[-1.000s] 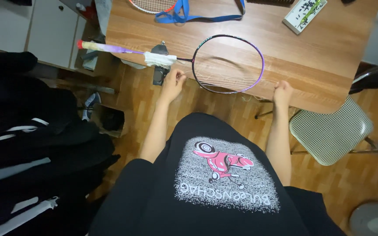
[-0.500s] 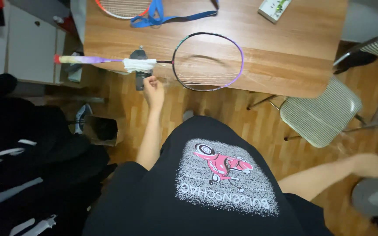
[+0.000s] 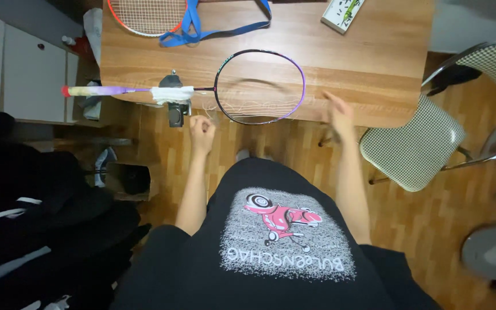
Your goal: Untangling and removing old strings from a badminton racket frame held in a mounting vice.
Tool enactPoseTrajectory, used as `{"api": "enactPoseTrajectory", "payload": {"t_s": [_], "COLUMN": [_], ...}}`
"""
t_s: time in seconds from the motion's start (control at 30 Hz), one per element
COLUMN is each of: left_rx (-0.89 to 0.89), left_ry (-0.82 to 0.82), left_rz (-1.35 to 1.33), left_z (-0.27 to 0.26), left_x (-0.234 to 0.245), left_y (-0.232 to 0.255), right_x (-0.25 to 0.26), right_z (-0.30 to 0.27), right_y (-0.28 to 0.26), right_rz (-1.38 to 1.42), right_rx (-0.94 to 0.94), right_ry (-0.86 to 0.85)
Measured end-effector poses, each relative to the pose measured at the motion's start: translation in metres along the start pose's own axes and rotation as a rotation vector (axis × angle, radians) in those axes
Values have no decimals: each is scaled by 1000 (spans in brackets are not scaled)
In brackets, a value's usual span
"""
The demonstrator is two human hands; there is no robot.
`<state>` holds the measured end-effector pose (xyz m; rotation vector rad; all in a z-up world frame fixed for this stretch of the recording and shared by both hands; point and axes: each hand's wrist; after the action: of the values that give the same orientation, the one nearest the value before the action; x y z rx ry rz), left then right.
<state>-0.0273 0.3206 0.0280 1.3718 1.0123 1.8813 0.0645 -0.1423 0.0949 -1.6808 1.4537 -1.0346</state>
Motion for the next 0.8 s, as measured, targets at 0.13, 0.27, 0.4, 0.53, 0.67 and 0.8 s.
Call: {"api": "enactPoseTrajectory", "payload": {"t_s": [0.13, 0.27, 0.4, 0.53, 0.67, 0.8], "left_rx": [-21, 475, 758, 1026, 1043, 1111], "left_ry": [31, -222, -475, 8, 790, 479], "left_rz": [-196, -616, -471, -1143, -1256, -478], "left_z": [22, -1, -54, -113, -122, -132], "left_x": [-7, -22, -11, 51, 87, 67], "left_y": [60, -2, -45, -31, -43, -131], "right_x": [-58, -24, 57, 125, 204, 274], "right_z": [24, 49, 47, -24, -78, -147], "right_y": [-13, 73, 101, 63, 59, 70], "right_rz": [151, -149, -286, -326, -600, -390], "right_rx": [-86, -68, 175, 75, -14, -9], "right_ry": [3, 74, 360, 669, 1223, 1734]}}
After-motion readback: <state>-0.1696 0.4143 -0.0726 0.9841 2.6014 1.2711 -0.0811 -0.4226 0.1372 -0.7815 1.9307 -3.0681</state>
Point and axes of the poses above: each hand's wrist, its own z-axis towards the middle knuckle, its own x-axis out of the back of the hand, y = z × x, and after that the axes turned 13 degrees about -x, right-handed
